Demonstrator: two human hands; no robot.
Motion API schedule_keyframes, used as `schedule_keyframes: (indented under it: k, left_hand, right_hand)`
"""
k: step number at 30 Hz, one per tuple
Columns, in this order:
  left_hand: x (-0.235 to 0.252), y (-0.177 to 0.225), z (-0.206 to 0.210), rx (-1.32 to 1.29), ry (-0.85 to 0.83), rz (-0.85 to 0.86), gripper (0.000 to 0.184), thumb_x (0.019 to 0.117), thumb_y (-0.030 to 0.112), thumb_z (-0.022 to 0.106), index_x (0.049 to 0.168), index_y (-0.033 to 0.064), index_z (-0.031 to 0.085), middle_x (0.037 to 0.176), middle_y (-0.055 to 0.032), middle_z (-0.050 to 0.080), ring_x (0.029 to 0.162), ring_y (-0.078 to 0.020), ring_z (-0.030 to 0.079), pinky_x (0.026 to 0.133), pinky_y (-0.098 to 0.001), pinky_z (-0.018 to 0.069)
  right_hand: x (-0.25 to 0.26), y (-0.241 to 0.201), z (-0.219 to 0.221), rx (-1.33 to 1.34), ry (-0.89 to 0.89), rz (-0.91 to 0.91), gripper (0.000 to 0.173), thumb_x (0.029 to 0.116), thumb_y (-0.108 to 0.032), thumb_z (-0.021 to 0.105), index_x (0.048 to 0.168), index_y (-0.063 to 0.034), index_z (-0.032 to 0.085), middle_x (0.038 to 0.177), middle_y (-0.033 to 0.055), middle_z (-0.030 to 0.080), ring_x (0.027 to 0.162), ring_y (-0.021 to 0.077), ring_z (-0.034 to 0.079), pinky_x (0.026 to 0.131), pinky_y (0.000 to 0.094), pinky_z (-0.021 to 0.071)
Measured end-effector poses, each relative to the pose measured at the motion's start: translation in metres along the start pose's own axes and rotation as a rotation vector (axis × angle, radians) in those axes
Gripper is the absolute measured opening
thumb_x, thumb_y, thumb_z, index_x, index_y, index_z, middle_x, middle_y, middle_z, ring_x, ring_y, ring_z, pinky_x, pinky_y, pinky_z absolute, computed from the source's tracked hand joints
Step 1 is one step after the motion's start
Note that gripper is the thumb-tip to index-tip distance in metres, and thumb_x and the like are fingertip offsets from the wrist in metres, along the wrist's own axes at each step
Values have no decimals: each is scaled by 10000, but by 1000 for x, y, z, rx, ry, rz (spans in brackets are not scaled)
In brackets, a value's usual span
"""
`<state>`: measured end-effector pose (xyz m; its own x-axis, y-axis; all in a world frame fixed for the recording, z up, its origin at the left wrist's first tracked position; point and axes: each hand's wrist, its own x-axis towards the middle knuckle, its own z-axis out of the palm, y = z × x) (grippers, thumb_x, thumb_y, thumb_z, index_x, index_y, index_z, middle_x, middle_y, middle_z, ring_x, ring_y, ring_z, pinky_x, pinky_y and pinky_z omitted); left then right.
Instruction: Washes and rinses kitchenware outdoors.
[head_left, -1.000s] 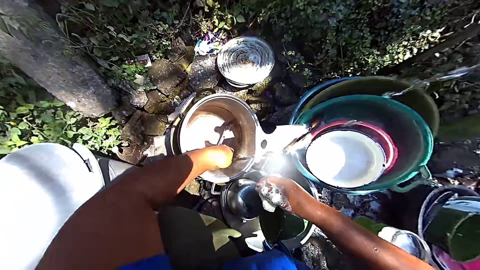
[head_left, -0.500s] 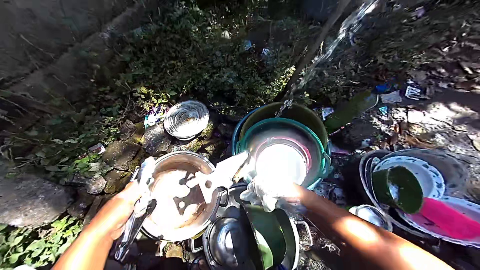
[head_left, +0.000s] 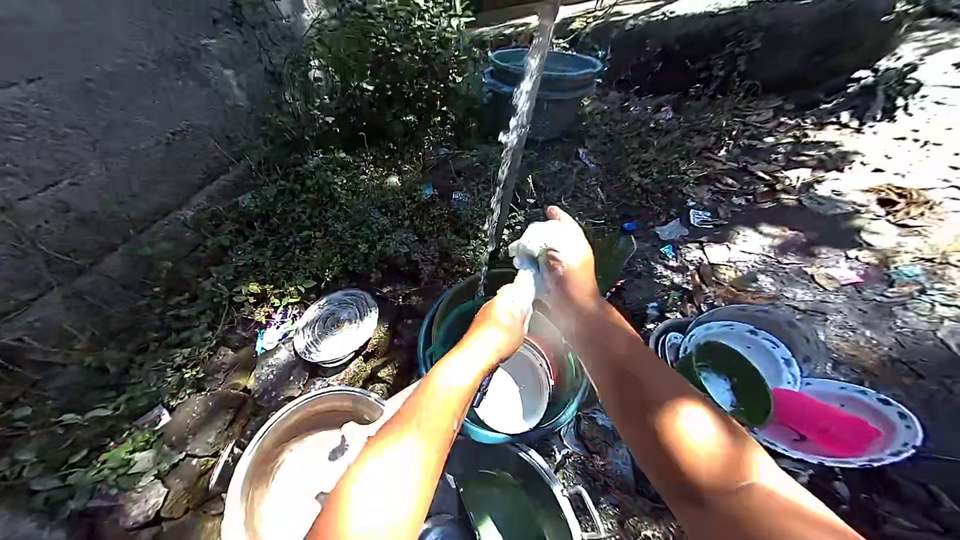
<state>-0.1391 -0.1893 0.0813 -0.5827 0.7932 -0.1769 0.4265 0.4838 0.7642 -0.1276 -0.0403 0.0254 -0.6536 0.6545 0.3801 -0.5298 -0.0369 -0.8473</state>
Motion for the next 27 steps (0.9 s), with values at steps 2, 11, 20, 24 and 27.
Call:
schedule_keyframes:
  k: [2, 11, 20, 24, 27]
  left_hand:
    - [6, -4, 22, -323, 90, -22, 363, 1126, 215, 352, 1328, 17, 579, 914, -108, 600, 765, -158, 556, 730, -331, 491]
    - [18, -33, 66, -928, 832, -99, 362, 1108, 133, 277, 1293, -29, 543, 1137, -148, 610, 1042, -162, 599, 924, -336, 511]
    - [12, -26, 73, -968, 589, 219, 294, 1108, 289, 331, 998, 164, 573, 719, 83, 546, 626, -1, 543, 585, -185, 493]
    - [10, -20, 87, -902, 329, 344, 365, 1094, 441, 343, 943, 219, 592, 679, 106, 504, 589, -1, 496, 560, -181, 454]
    - [15, -20, 99, -653, 352, 383, 376, 1037, 475, 520, 1184, 144, 622, 838, 73, 629, 732, -18, 598, 699, -222, 536]
  right_hand:
    - [14, -27, -32, -41, 126, 91, 210, 1046, -146, 482, 1223, -54, 549, 847, 2, 606, 715, 85, 600, 648, 284, 546]
    - [-112, 3, 7, -571, -133, -97, 343, 920, -138, 641, 1220, 21, 684, 1155, 132, 726, 1100, 172, 687, 980, 364, 555]
    - [-84, -2, -93, -957, -943, -302, 243, 967, -181, 640, 1139, -24, 709, 1167, 177, 702, 1184, 335, 639, 1034, 515, 504]
    - [-79, 8, -120, -1003, -1075, -592, 244, 929, -292, 668, 1042, -80, 709, 977, 128, 707, 994, 317, 675, 901, 515, 527]
    - [-78, 9, -130, -1053, -966, -612, 120, 920, -191, 656, 908, -76, 688, 799, 113, 667, 781, 303, 685, 672, 495, 555]
